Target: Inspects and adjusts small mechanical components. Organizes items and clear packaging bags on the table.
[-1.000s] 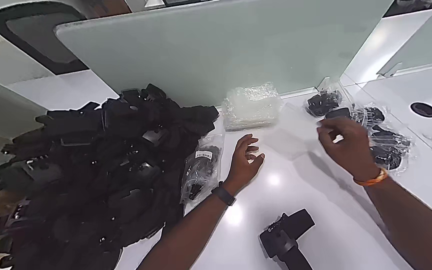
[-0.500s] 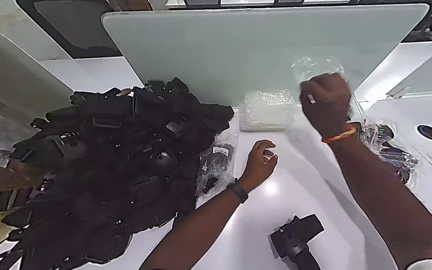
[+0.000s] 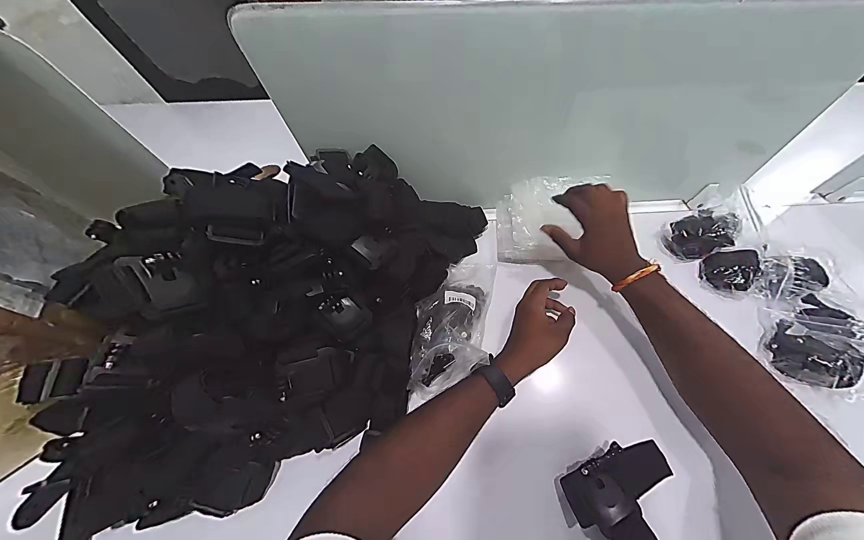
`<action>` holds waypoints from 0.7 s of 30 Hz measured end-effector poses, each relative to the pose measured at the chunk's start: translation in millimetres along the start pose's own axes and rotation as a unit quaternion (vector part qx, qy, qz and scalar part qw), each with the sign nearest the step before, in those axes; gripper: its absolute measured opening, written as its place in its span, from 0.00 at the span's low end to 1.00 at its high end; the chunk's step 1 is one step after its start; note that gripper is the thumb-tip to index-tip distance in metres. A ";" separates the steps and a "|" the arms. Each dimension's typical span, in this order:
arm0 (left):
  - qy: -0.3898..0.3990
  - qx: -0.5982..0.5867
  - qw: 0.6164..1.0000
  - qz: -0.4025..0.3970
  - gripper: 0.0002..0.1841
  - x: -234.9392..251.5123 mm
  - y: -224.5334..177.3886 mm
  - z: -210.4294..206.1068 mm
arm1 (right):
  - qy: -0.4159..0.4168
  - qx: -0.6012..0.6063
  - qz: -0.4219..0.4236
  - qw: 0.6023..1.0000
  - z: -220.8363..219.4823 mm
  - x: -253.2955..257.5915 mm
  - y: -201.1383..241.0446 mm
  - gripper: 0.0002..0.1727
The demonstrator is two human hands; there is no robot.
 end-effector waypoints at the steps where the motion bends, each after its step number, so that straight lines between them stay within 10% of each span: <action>1: 0.000 -0.001 1.000 0.000 0.23 0.0 0.1 0.1 | -0.027 0.005 -0.033 0.999 9.0 -1.9 -9.0 0.33; 5: 0.001 0.010 1.000 -0.003 0.23 -0.5 -1.5 -0.5 | -0.078 0.124 -0.229 0.962 36.5 -9.7 -72.3 0.35; 11: 0.003 0.017 1.000 0.004 0.22 -0.7 -2.4 0.0 | -0.023 0.503 -0.391 0.770 -6.2 -26.1 -113.1 0.42; 21: 0.004 0.008 1.000 0.001 0.23 -0.6 -2.5 1.0 | -0.016 0.532 -0.373 0.760 -19.4 -18.1 -87.3 0.47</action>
Point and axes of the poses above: each hand's wrist, its own x-axis towards the middle knuckle, its own z-axis out of the back of the hand, y = z × x, the point moved 5 cm from there along x, towards the middle knuckle, and after that the axes turned 1 degree about y, right-handed, at the moved point
